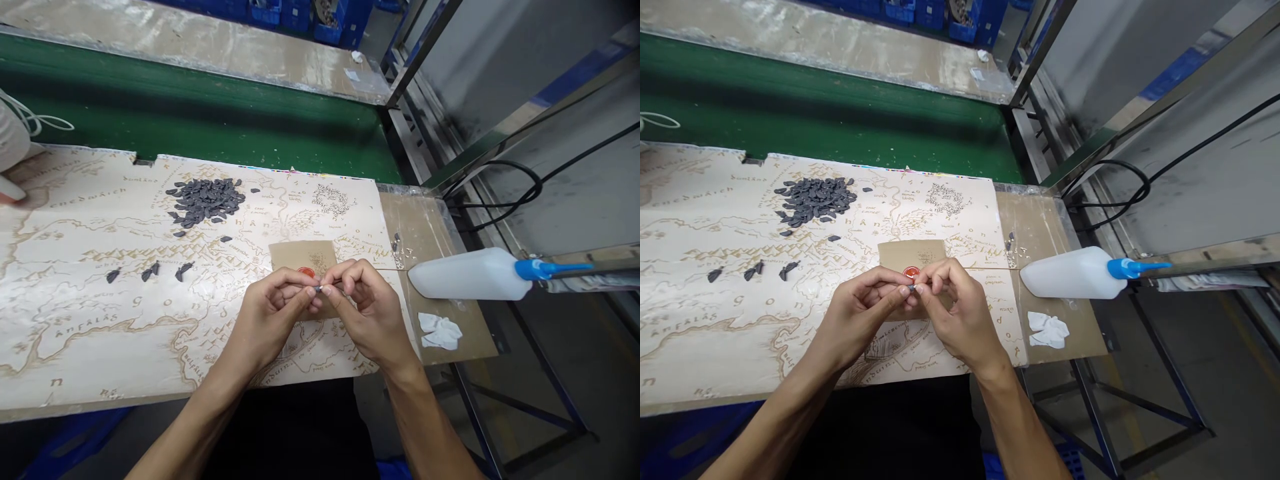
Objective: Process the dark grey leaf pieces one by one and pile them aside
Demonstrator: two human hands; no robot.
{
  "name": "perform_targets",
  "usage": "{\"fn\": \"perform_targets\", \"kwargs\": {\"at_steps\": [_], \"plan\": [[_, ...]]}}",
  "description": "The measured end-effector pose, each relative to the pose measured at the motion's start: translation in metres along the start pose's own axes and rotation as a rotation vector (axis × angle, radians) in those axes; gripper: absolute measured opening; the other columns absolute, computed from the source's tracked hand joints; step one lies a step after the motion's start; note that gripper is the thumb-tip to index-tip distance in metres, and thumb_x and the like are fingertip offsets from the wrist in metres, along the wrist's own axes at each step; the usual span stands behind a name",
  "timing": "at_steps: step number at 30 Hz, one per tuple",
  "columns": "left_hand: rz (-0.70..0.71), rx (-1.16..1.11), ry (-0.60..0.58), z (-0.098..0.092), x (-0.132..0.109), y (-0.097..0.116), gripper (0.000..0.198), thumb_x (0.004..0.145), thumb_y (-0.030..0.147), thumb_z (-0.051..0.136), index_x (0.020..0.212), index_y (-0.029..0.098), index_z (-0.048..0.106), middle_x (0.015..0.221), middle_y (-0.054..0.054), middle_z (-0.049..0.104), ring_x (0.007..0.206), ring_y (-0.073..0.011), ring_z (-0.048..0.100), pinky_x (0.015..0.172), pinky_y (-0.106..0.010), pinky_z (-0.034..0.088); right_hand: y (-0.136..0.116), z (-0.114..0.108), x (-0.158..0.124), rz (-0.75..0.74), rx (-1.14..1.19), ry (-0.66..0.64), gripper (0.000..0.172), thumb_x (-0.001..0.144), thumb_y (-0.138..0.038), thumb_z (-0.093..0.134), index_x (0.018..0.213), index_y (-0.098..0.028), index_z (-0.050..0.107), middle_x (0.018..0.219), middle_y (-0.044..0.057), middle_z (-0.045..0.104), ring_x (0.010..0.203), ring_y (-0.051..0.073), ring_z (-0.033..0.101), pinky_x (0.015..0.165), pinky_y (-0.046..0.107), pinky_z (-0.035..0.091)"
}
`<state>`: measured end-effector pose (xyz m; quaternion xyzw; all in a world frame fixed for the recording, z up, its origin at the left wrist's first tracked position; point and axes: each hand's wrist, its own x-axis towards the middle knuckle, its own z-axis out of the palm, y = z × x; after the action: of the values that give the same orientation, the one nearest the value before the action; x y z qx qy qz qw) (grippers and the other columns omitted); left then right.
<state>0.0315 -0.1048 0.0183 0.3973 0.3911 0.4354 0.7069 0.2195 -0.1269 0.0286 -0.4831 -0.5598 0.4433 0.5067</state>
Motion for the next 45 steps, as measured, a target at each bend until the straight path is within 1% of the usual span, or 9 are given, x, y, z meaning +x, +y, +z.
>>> {"fn": "perform_targets", "kwargs": {"at_steps": [9,12,18,21,24,27,36,39,45], "plan": [[0.019,0.037,0.034,-0.004,-0.003,0.008,0.014,0.096,0.029,0.091,0.102,0.019,0.085,0.086,-0.005,0.089,0.081,-0.0187,0.087,0.08,-0.028,0.072,-0.008,0.007,0.005,0.005,0.003,-0.035,0.031,0.108,-0.021,0.079,0.093,-0.028,0.053,0.107,0.001,0.076,0.098,0.018,0.078,0.087,0.035,0.069],[0.052,0.145,0.094,-0.014,-0.003,0.016,0.013,0.097,0.031,0.089,0.103,0.02,0.085,0.082,-0.004,0.086,0.079,-0.0193,0.084,0.079,-0.03,0.07,-0.008,0.006,0.018,0.019,-0.009,0.018,0.029,0.105,-0.022,0.082,0.096,-0.028,0.055,0.11,0.003,0.08,0.101,0.02,0.082,0.093,0.038,0.07],[0.223,0.618,0.484,-0.078,0.0,0.027,0.015,0.097,0.037,0.083,0.106,0.025,0.086,0.11,-0.007,0.087,0.102,-0.029,0.079,0.093,-0.043,0.063,0.035,-0.026,0.084,0.011,-0.361,0.292,0.017,0.098,-0.016,0.073,0.1,-0.027,0.06,0.106,0.005,0.079,0.092,0.023,0.076,0.088,0.044,0.063],[0.214,1.033,0.604,-0.11,0.0,0.026,0.015,0.099,0.034,0.073,0.099,0.025,0.085,0.111,-0.011,0.084,0.117,-0.0389,0.072,0.112,-0.059,0.052,0.057,-0.033,0.117,0.019,-0.55,0.23,0.02,0.093,-0.009,0.064,0.097,-0.027,0.058,0.102,0.005,0.078,0.086,0.022,0.072,0.082,0.041,0.057],[0.143,1.237,0.696,-0.123,-0.003,0.022,0.025,0.102,0.039,0.067,0.099,0.023,0.086,0.118,-0.019,0.078,0.135,-0.0514,0.058,0.12,-0.074,0.038,0.065,-0.025,0.134,-0.009,-0.586,0.151,0.021,0.091,-0.006,0.062,0.093,-0.027,0.057,0.093,0.003,0.075,0.081,0.022,0.069,0.079,0.039,0.053],[0.08,1.267,0.757,-0.126,-0.007,0.019,0.028,0.104,0.042,0.066,0.106,0.023,0.086,0.122,-0.022,0.073,0.137,-0.0564,0.05,0.114,-0.079,0.038,0.065,-0.013,0.14,-0.027,-0.617,0.094,0.022,0.09,-0.006,0.063,0.09,-0.027,0.057,0.085,0.001,0.072,0.077,0.021,0.066,0.077,0.039,0.05],[0.115,1.32,0.856,-0.138,-0.007,0.024,0.024,0.107,0.039,0.063,0.116,0.023,0.079,0.12,-0.017,0.066,0.136,-0.0539,0.048,0.113,-0.079,0.038,0.064,-0.01,0.143,-0.053,-0.719,-0.001,0.028,0.09,-0.002,0.06,0.089,-0.028,0.052,0.079,0.0,0.065,0.074,0.023,0.061,0.075,0.04,0.044],[0.152,1.32,0.843,-0.128,-0.001,0.023,0.025,0.106,0.04,0.066,0.121,0.024,0.079,0.125,-0.018,0.067,0.138,-0.0555,0.048,0.113,-0.078,0.039,0.063,-0.011,0.144,-0.061,-0.733,-0.016,0.028,0.09,-0.003,0.063,0.091,-0.028,0.051,0.083,0.001,0.067,0.076,0.023,0.062,0.076,0.04,0.045],[0.234,1.285,0.672,-0.091,0.008,0.01,0.03,0.106,0.042,0.066,0.125,0.024,0.079,0.126,-0.02,0.071,0.128,-0.0509,0.053,0.108,-0.069,0.041,0.061,-0.009,0.142,-0.058,-0.735,-0.02,0.026,0.091,-0.005,0.062,0.092,-0.029,0.052,0.085,0.002,0.069,0.077,0.024,0.064,0.077,0.04,0.046]]}}
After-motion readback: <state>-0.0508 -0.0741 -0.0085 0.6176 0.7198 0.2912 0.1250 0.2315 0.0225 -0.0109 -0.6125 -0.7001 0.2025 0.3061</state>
